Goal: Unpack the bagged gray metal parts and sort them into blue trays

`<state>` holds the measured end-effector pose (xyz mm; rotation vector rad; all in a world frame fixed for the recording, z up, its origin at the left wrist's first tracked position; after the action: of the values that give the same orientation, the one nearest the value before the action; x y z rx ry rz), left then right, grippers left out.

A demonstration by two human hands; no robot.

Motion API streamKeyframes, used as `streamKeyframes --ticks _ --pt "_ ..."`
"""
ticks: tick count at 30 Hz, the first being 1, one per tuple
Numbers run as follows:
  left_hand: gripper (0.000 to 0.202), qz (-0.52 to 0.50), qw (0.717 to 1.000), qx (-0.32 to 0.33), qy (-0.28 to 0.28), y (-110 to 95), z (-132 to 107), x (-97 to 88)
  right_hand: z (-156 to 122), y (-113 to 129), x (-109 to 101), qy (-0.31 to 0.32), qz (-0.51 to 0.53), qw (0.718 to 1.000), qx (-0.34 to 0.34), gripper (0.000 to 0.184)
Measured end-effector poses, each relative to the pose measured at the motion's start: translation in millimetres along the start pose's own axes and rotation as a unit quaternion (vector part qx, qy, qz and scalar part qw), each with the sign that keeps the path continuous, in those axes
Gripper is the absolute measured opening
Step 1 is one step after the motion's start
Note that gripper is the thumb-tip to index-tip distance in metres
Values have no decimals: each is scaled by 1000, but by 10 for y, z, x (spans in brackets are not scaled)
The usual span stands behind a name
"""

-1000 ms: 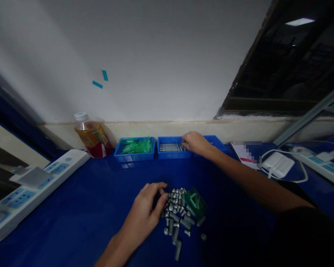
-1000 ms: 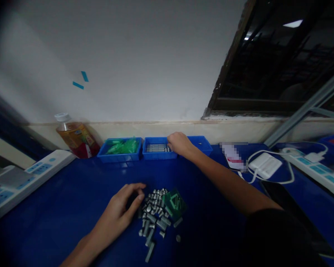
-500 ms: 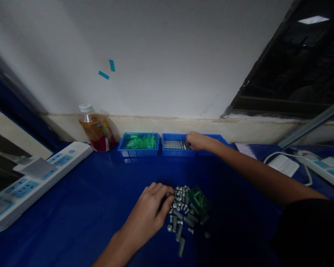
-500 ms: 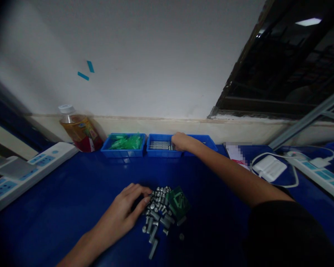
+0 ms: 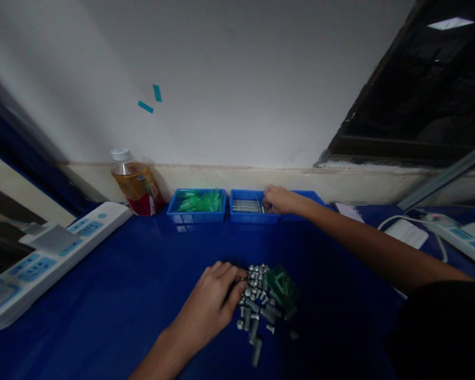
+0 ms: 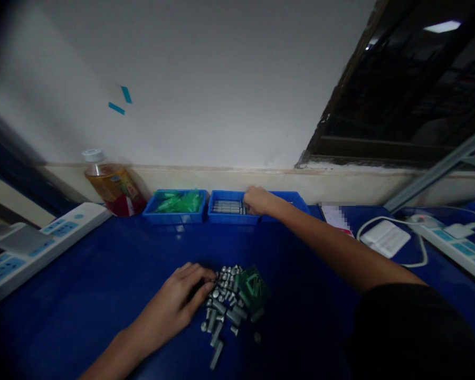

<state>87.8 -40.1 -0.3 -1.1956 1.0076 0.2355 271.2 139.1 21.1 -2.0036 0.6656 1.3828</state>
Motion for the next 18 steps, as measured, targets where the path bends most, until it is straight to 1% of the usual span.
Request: streamKeyframes --ticks 5,12,15,18 --pt "19 11 1000 -4 6 -5 5 -3 -4 2 30 8 17 1000 1 17" --pt "17 32 999 -16 12 8 1 -29 -1 -40 -38 8 43 999 7 14" --pt "18 37 999 -17 14 4 9 -26 12 -43 -80 -32 70 997 1 18" --pt "19 39 999 -20 16 8 14 -21 22 -17 -88 -77 90 993 -29 17"
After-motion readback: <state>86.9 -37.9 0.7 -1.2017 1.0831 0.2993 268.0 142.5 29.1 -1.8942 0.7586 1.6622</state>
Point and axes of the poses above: each hand's wrist, its own z-axis towards the middle knuckle, its own x-axis out of the palm, y = z × x, the point moved 6 cm from there along z, towards the middle knuckle, and after that the axes turned 7 degrees about -x, right-handed, at the moved point
